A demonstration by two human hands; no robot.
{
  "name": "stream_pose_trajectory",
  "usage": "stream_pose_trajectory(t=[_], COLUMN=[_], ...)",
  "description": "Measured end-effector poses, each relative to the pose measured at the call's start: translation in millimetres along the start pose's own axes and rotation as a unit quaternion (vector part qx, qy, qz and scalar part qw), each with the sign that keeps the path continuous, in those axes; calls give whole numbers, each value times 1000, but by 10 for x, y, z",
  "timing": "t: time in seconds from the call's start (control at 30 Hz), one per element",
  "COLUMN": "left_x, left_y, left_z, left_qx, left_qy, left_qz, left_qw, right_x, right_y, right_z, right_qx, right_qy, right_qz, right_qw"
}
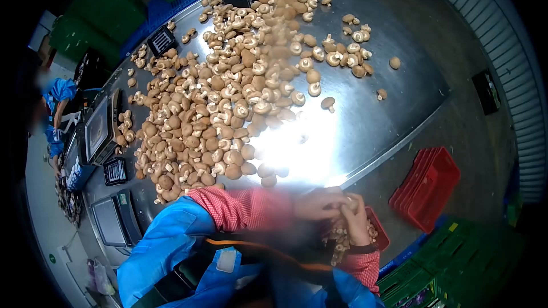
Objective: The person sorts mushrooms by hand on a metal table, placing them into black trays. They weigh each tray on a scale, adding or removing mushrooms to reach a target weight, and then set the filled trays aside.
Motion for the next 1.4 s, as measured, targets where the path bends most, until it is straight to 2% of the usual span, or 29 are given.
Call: stream_pose_trajectory(t=[0.03,0.07,0.1,0.13,0.17,0.23,0.27,0.3,0.33,0.37,0.43,0.5,0.57,0.6,0.63,0.7,0.77,0.8,0.9,1.03,1.07,1.17,1.2,1.33,1.37,1.4], left_x=[-61,-206,-275,-340,-402,-544,-633,-700,-1060,-1146,-1492,-1441,-1309,-1233,-1204,-1205,-1205,-1314,-1311,-1285,-1259,-1415,-1274,-930,-654,-649], left_y=[103,373,739,1163,1694,2626,3012,3293,3620,3771,3988,3893,3839,3826,3830,3863,3892,3953,3968,3914,3877,3849,3716,3165,2929,2780], left_z=[-91,-155,-183,-217,-254,-309,-314,-308,-290,-289,-304,-251,-202,-198,-194,-196,-249,-277,-276,-217,-167,73,123,469,517,635], left_qx=[14,37,142,228,320,441,471,498,499,473,370,363,358,358,358,368,365,349,404,483,522,585,602,612,602,590], left_qy=[-35,-15,-53,-37,-5,67,99,122,148,190,311,306,319,334,348,323,294,310,260,236,251,178,174,161,171,151], left_qz=[-12,-17,-31,-78,-154,-293,-384,-418,-408,-362,-352,-435,-469,-461,-453,-474,-492,-508,-513,-414,-335,-324,-290,-57,55,52], left_qw=[999,999,988,970,935,846,788,750,750,781,802,765,742,740,739,732,734,724,711,735,743,722,723,772,778,792], right_x=[130,225,238,96,-62,-113,-184,-210,-336,-463,-484,-729,-870,-973,-1068,-1028,-778,-636,-601,-787,-878,-676,-686,-505,-522,-555], right_y=[131,265,346,320,276,174,148,111,-34,-226,-465,-807,-1169,-1380,-1596,-1924,-2140,-2223,-2401,-2341,-2313,-2280,-2301,-2347,-2343,-2318], right_z=[-18,-27,-41,-38,-74,-315,-484,-681,-873,-1075,-1590,-2054,-2579,-2799,-2979,-3341,-3723,-3868,-3953,-3847,-3756,-3767,-3682,-3758,-3689,-3600], right_qx=[7,15,3,-25,-53,-102,-147,-178,-192,-204,-263,-268,-265,-207,-143,-62,-65,-53,-21,-99,-131,-143,-141,-105,-95,-85], right_qy=[1,2,9,-32,-72,-51,-65,-88,-87,-86,32,32,107,204,296,387,403,396,396,391,392,405,412,396,422,446], right_qz=[-37,-73,-53,-102,-152,-195,-119,-87,-38,11,103,167,305,428,538,602,669,690,728,657,659,702,720,760,735,708], right_qw=[999,997,999,994,984,974,980,976,977,975,959,948,909,856,777,696,621,603,560,636,629,568,541,504,523,541])
Point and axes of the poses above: each hand's wrist, its own z-axis away from the middle knuckle, its own y-axis out of the back of the hand, x = y × z, the point moved 3 cm from there along -z, towards the middle knuckle, and after that the axes turned 6 degrees about y, right-handed, at the moved point
